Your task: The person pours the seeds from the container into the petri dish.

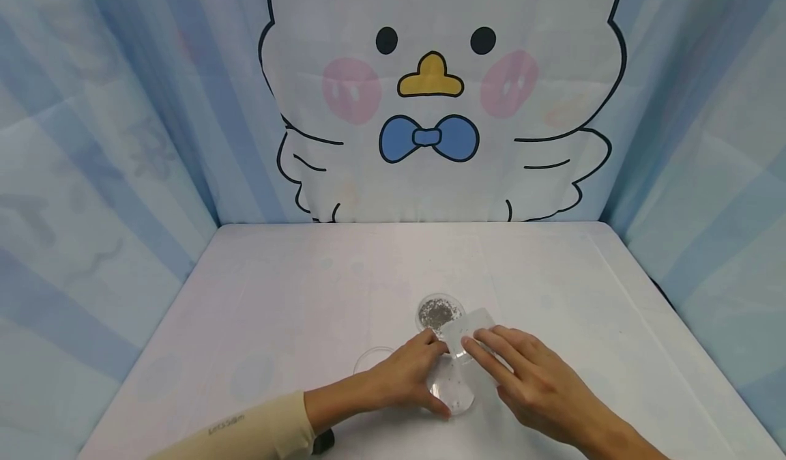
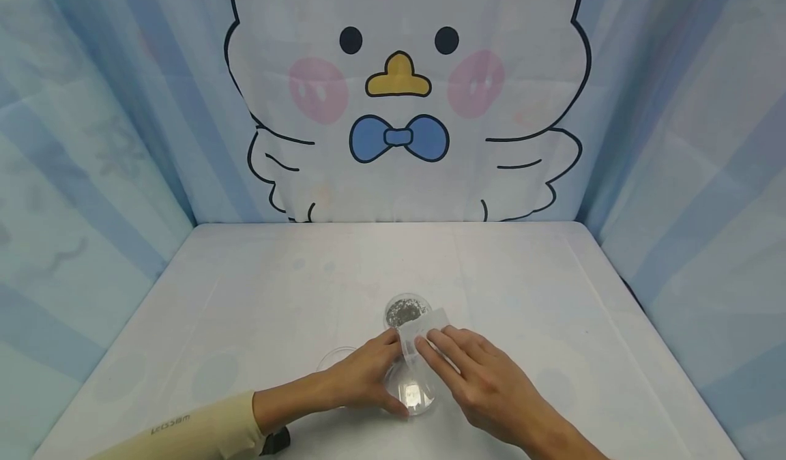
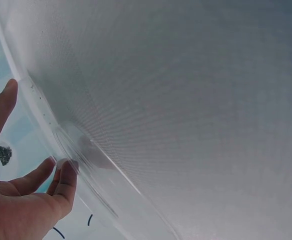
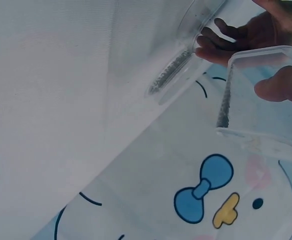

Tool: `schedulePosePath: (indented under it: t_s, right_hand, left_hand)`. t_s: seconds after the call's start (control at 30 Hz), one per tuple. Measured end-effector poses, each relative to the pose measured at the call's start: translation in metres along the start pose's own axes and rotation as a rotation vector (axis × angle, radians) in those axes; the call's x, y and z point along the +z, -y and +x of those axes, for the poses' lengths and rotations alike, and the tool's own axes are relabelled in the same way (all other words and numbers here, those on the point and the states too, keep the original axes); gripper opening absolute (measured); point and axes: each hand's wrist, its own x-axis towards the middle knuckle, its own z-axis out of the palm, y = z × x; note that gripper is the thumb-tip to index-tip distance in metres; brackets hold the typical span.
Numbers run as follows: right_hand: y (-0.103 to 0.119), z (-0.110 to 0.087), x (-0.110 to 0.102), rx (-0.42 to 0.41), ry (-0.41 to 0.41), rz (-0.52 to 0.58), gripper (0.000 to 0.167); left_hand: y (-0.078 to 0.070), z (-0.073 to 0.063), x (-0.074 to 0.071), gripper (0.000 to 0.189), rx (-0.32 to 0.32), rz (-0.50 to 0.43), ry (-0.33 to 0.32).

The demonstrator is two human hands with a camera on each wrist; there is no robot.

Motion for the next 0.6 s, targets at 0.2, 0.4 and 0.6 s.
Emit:
schedulePosePath:
  t_s: [0.2, 0.4, 0.6]
  right_hand:
    - [0.0007, -0.0012, -0.0010, 0.006, 0.020, 0.022, 0.050]
    - [0.0002, -0.0012, -0.0015, 0.007, 0.022, 0.023, 0.052]
    - [0.0011, 0.0001, -0.0011, 0.012, -0.010, 0.002, 0.056]
  left_hand:
    - [-0.0008, 0.0004, -0.0004, 0.096, 0.003, -0.017, -0.008]
    - [-0.0009, 0.0008, -0.0007, 0.094, -0.009, -0.014, 0.007]
    - [-0.0019, 0.0009, -0.0013, 0.093, -0.025, -0.009, 0.022]
